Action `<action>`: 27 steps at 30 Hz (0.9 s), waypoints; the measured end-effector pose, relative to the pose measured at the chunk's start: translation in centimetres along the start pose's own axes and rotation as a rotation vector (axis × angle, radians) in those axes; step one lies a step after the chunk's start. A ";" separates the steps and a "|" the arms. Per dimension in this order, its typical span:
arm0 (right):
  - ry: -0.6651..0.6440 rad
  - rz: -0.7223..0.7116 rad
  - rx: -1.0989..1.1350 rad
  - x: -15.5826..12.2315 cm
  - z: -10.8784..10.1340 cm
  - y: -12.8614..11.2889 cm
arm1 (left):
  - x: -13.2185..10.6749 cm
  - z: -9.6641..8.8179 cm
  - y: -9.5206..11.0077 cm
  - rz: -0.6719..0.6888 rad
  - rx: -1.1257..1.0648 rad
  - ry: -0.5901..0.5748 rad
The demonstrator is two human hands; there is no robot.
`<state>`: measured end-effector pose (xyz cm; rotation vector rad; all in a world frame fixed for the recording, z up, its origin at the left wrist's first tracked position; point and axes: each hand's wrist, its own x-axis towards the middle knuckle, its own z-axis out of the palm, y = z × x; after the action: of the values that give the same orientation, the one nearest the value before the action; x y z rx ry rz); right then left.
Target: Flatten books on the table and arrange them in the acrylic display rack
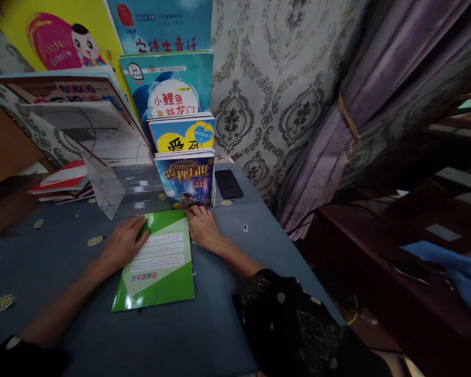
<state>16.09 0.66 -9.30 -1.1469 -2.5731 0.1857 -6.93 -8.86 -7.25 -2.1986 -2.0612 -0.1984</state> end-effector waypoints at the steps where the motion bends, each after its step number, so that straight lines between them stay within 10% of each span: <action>1: -0.005 0.001 0.002 0.0 -0.1 0.0 | 0.1 0.1 0.0 0.009 -0.015 0.004; 27: 0.121 0.006 0.219 0.4 0.7 1.5 | 5.9 1.2 6.0 0.353 -0.114 0.000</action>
<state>16.70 1.95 -10.20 -1.0516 -2.3760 0.3775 -0.55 -3.24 -7.41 -2.5811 -1.6593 -0.2855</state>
